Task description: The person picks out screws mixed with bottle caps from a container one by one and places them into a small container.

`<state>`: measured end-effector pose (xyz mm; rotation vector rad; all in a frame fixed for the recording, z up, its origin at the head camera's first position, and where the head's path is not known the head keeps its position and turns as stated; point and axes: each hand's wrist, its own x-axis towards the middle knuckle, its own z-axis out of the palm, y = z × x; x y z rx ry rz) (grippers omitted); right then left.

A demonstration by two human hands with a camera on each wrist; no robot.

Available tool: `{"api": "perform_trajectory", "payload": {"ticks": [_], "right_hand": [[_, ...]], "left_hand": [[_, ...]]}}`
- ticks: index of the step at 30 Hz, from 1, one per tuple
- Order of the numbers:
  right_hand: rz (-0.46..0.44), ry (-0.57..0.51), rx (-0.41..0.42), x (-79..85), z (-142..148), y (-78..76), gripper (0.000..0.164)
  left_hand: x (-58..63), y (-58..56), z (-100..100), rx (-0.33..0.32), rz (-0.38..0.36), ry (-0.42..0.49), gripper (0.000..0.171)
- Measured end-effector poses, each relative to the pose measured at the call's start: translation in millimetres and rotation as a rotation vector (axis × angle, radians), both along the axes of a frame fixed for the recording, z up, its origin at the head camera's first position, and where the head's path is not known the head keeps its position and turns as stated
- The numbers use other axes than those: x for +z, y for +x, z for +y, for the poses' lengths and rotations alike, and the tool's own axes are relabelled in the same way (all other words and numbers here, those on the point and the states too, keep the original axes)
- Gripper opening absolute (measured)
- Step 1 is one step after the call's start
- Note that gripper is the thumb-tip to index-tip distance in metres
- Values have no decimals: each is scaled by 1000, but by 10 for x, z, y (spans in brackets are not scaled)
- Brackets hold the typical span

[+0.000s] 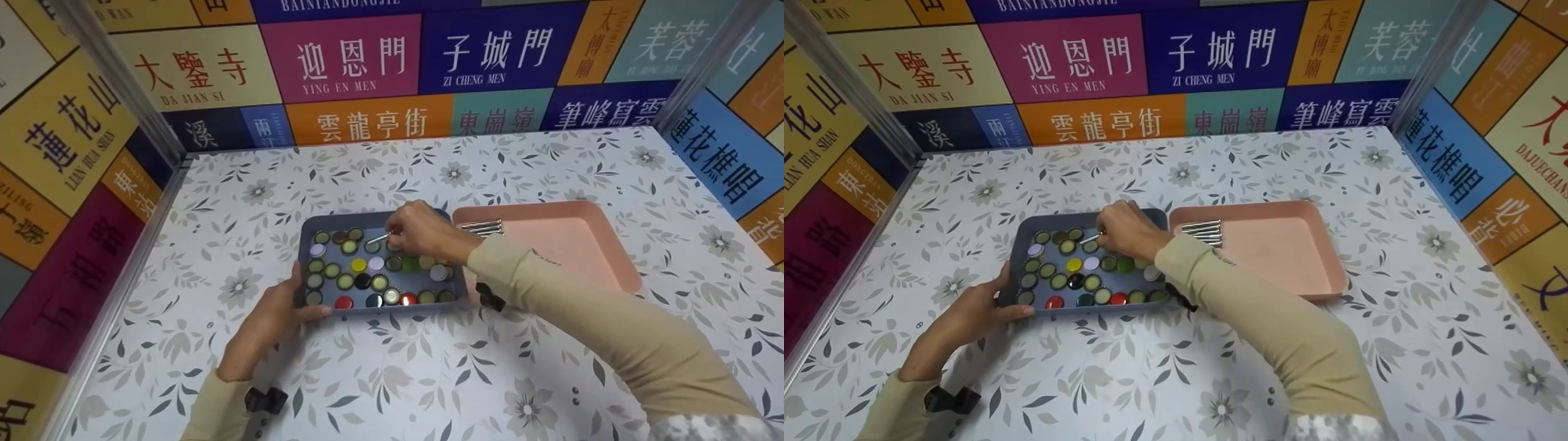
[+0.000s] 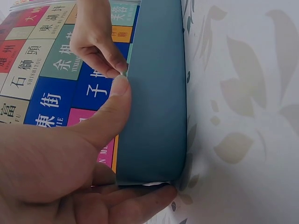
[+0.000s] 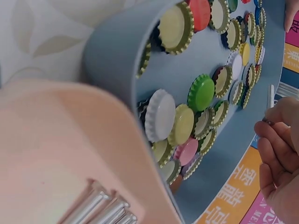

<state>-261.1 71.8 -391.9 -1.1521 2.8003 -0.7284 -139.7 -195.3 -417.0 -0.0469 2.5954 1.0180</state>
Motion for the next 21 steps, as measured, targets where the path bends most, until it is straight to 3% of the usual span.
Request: {"api": "perform_trajectory", "payload": {"ticks": [10,21], "right_hand": [[38,-69,-1,-62,200,44,17],[-13,-102,-91,-112,492,144,20]], "left_hand": [[13,44,-9,-21,38,-20,108],[23,44,5,-32,43,-24,105]]}}
